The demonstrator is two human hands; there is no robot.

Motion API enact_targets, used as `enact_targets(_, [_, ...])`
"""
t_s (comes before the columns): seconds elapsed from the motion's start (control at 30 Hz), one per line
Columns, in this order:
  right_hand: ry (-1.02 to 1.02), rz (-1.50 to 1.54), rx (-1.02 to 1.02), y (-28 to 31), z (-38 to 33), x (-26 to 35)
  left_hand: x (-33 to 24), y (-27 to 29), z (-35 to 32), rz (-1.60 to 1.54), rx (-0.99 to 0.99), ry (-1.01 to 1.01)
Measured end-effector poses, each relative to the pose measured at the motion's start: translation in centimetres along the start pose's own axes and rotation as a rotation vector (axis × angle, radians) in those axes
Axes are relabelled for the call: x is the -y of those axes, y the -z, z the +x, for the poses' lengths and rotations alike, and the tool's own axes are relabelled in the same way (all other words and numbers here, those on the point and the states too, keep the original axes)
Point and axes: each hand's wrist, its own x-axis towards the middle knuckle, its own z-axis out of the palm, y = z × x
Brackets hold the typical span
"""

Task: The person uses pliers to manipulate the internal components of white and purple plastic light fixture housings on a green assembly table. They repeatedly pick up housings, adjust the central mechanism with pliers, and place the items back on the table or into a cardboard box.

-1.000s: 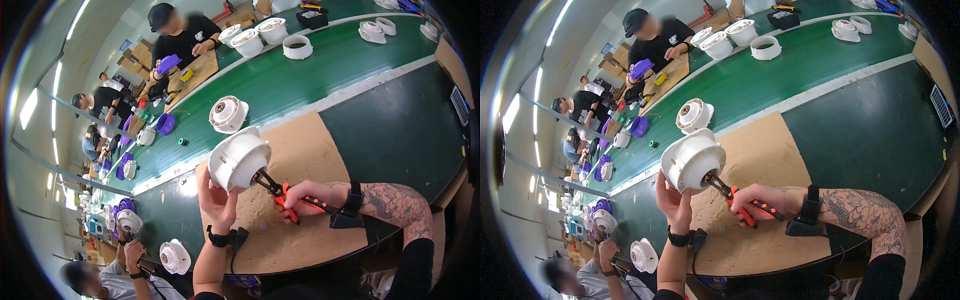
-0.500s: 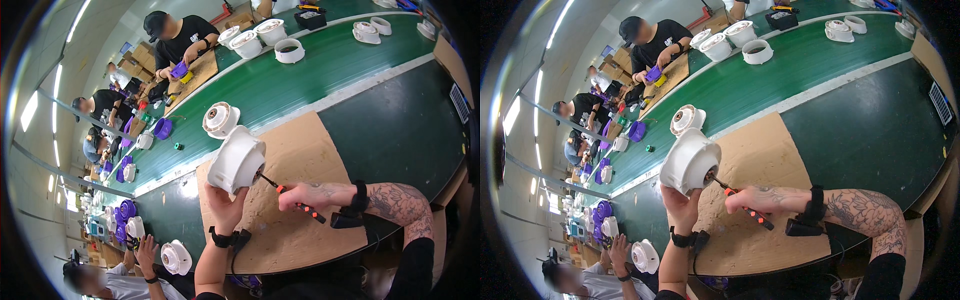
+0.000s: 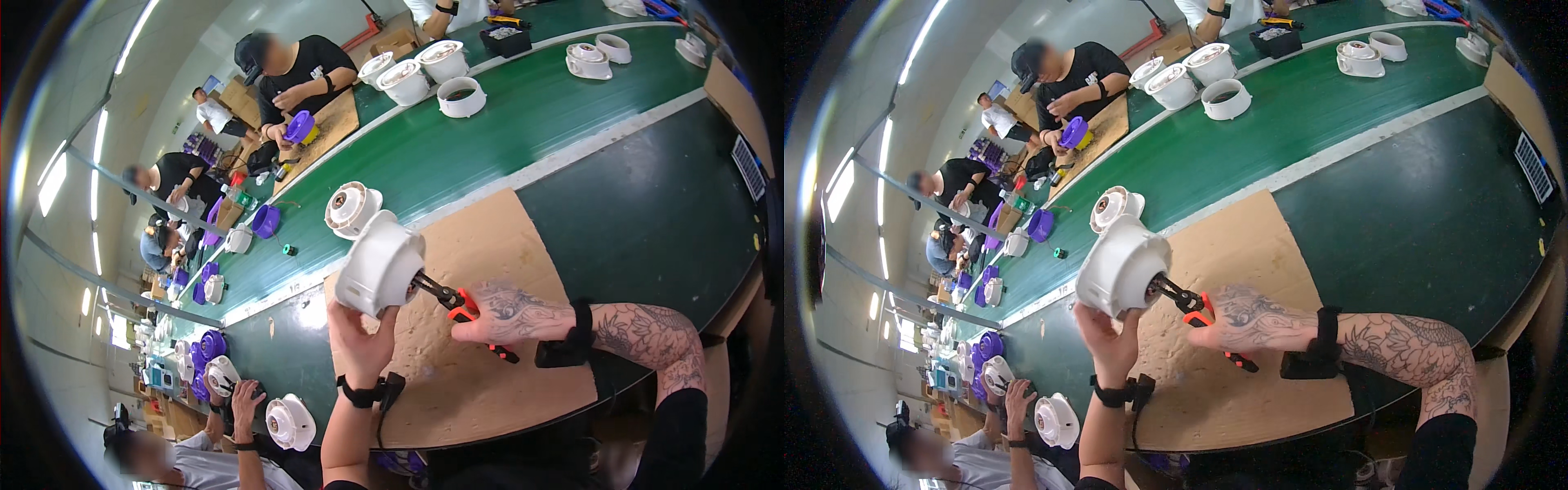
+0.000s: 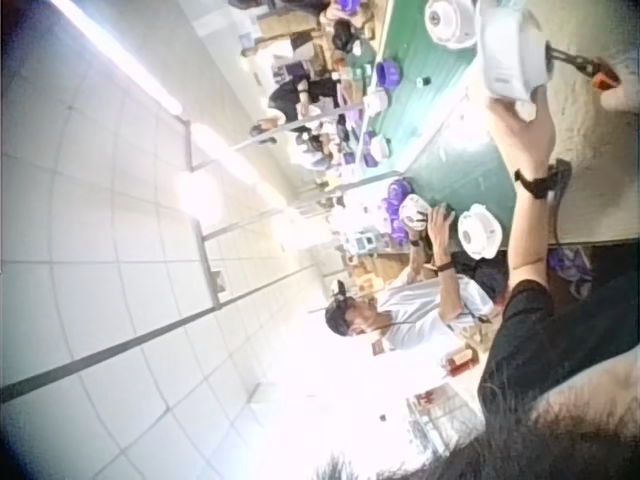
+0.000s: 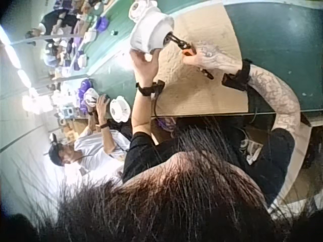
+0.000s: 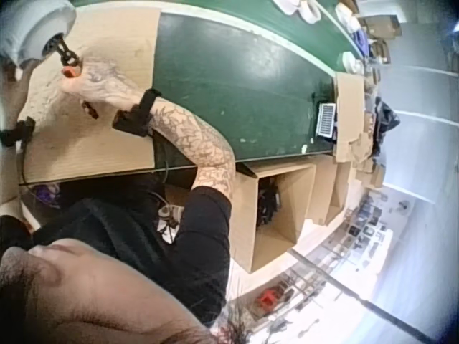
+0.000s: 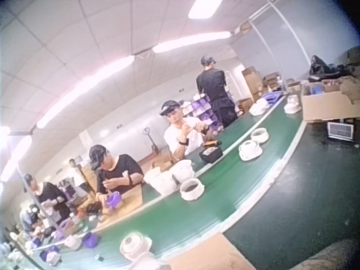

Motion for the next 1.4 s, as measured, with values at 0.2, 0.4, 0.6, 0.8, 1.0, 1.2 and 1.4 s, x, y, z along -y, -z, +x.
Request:
enact_targets(0.2, [0.089, 0.351, 0.297, 2.4, 2.1, -3.2, 2.2, -0.6, 1.8, -0.620, 0.143, 0.694])
enact_targets(0.4, [0.006, 1.012, 0.495, 3.4, 3.2, -5.8, 5.4, -1.1, 6.5, 0.223, 0.504, 0.670])
enact_targets(0.6, [0.060, 0.788, 0.449, 3.1, 3.1, -4.8, 15.5, 1.3, 14.4, 0.184, -0.177, 0.731])
enact_targets(0.8, [0.145, -0.156, 0.123, 4.2, -0.5, -0.2, 23.9, 2.6, 16.9, -0.051, -0.145, 1.036])
enact_targets(1.0, [-0.006, -0.437, 0.104, 5.1, -5.4, 4.5, 25.4, 4.6, 16.6, -0.075, -0.021, 0.873])
enact_targets(1.2, [0.071, -0.560, 0.043, 3.7, -5.3, 3.4, 20.4, -0.7, 17.1, -0.236, -0.078, 0.988])
enact_targets(1.4, [0.515, -0.539, -0.090, 0.9, -1.5, -1.4, 18.9, -3.0, 18.1, -0.070, -0.018, 0.934])
